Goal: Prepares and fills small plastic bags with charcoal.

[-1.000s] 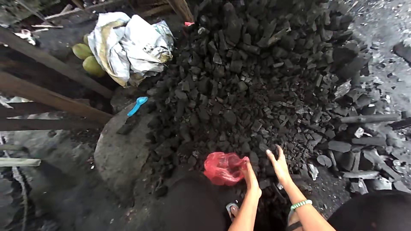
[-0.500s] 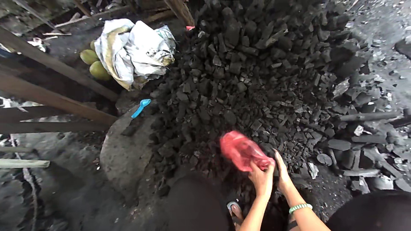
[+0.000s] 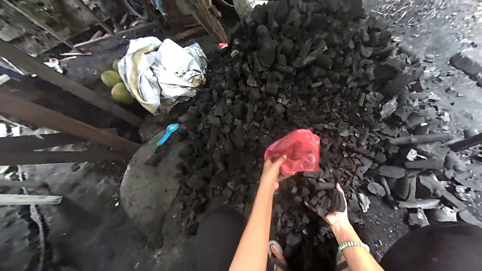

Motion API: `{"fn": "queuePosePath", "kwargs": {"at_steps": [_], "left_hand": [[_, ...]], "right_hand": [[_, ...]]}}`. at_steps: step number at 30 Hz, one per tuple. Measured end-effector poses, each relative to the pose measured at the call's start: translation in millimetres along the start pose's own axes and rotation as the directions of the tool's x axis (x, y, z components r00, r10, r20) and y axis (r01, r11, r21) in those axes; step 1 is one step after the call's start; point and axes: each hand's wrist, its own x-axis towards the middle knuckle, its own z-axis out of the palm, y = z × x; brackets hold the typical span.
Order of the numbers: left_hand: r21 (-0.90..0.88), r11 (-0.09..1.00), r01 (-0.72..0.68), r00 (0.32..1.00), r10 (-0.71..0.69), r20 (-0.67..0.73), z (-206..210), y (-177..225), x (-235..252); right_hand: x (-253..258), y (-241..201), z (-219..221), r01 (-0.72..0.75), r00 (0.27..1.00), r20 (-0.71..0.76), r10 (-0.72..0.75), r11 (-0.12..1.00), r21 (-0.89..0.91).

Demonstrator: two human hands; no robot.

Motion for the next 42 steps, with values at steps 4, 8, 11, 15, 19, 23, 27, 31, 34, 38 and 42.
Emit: {"fn": "queuePosePath", "kwargs": {"at_steps": [4, 8, 11, 15, 19, 23, 27, 31, 34, 38, 42], "left_hand": [[0.360, 0.925, -0.125, 0.976, 0.180, -0.122, -1, 7, 25], [0.758, 0.644, -0.104, 0.968, 0.242, -0.072, 10, 29, 13], [0.835, 0.519, -0.181, 0.983, 0.127, 0.134, 14, 42, 6], [0.661, 0.667, -0.343, 0.875, -0.028, 0.482, 4, 72, -7], [0.582, 0.770, -0.262, 0.866, -0.078, 0.494, -8, 88, 12], [0.654, 0.723, -0.225, 0.910, -0.085, 0.407, -8, 84, 39], [0.676, 0.692, -0.253, 0.931, -0.017, 0.365, -11, 84, 53], [0.671, 0.635, -0.382, 0.924, 0.281, 0.260, -20, 64, 40], [0.529, 0.735, -0.424, 0.814, 0.566, -0.133, -19, 4, -2], [0.219, 0.973, -0.077, 0.792, 0.193, -0.579, -6, -130, -38], [0.087, 0.927, 0.364, 0.716, -0.219, -0.663, 13, -179, -57]], "right_hand": [[-18, -10, 40, 0.026, 0.998, 0.061, -0.030, 0.997, 0.077], [-32, -32, 93, 0.055, 0.969, 0.234, -0.075, 0.994, 0.092], [-41, -48, 143, 0.094, 0.921, 0.382, -0.081, 0.995, -0.014], [-26, -54, 186, 0.162, 0.940, 0.333, -0.080, 0.961, -0.225], [6, -57, 197, 0.285, 0.957, 0.227, -0.178, 0.458, -0.842], [19, -81, 220, 0.429, 0.890, 0.452, -0.054, -0.231, -0.873], [7, -110, 216, 0.498, 0.866, 0.480, -0.141, 0.159, -0.852], [-1, -97, 120, 0.417, 0.790, 0.012, -0.613, 0.523, -0.743], [-1, -59, 4, 0.136, 0.456, -0.343, -0.822, 0.445, -0.885], [-28, -7, -53, -0.351, 0.424, -0.615, -0.665, 0.505, -0.789], [-18, 16, -43, -0.274, 0.657, -0.412, -0.631, 0.309, -0.911]]}}
